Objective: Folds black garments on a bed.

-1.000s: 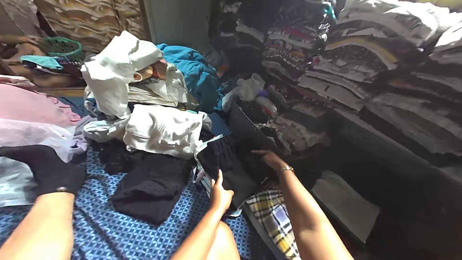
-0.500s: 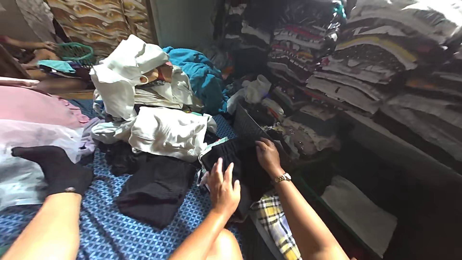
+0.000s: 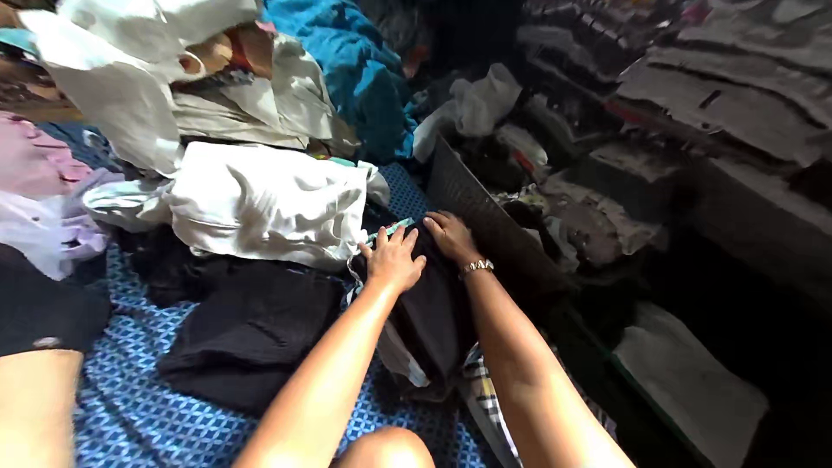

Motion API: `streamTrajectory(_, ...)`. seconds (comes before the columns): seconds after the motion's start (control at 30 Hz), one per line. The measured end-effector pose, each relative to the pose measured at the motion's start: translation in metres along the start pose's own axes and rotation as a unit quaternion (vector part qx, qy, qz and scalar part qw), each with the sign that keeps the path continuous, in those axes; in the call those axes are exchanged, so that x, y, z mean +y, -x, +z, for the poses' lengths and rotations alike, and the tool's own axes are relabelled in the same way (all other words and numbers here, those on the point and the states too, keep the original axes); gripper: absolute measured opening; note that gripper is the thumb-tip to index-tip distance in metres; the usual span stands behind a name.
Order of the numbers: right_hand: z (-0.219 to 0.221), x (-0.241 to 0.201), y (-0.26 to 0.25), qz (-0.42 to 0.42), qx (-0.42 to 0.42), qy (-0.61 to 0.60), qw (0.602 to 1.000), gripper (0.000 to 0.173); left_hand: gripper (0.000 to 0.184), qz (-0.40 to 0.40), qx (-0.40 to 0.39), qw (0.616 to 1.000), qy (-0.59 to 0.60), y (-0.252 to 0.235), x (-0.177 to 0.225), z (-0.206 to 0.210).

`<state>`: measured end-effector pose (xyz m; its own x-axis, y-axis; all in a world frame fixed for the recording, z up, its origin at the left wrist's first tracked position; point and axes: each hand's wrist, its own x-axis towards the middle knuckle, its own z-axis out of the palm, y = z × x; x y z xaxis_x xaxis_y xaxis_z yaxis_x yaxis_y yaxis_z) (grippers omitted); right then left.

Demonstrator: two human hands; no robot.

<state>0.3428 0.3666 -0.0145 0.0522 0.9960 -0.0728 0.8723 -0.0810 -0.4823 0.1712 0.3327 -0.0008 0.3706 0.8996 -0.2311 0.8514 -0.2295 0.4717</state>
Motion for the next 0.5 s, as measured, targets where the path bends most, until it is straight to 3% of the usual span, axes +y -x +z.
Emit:
streamTrajectory(0.23, 0.025, 0.011, -0.004, -0.011, 0.115, 0.073, 0.991, 0.050, 0.058, 0.028, 0.041, 0.997, -0.056, -0.012, -0.004, 0.012)
streamTrajectory(0.37, 0.010, 0.002, 0.009, -0.003, 0.061, 0.098, 0.993, 0.055, 0.067, 0.081, 0.010, 0.993, -0.085, 0.013, -0.007, 0.017)
streamTrajectory(0.5, -0.027, -0.014, 0.030, -0.008, -0.009, 0.066, 0.998, 0.063, 0.073, 0.101, -0.066, 0.991, -0.060, 0.071, -0.016, 0.011)
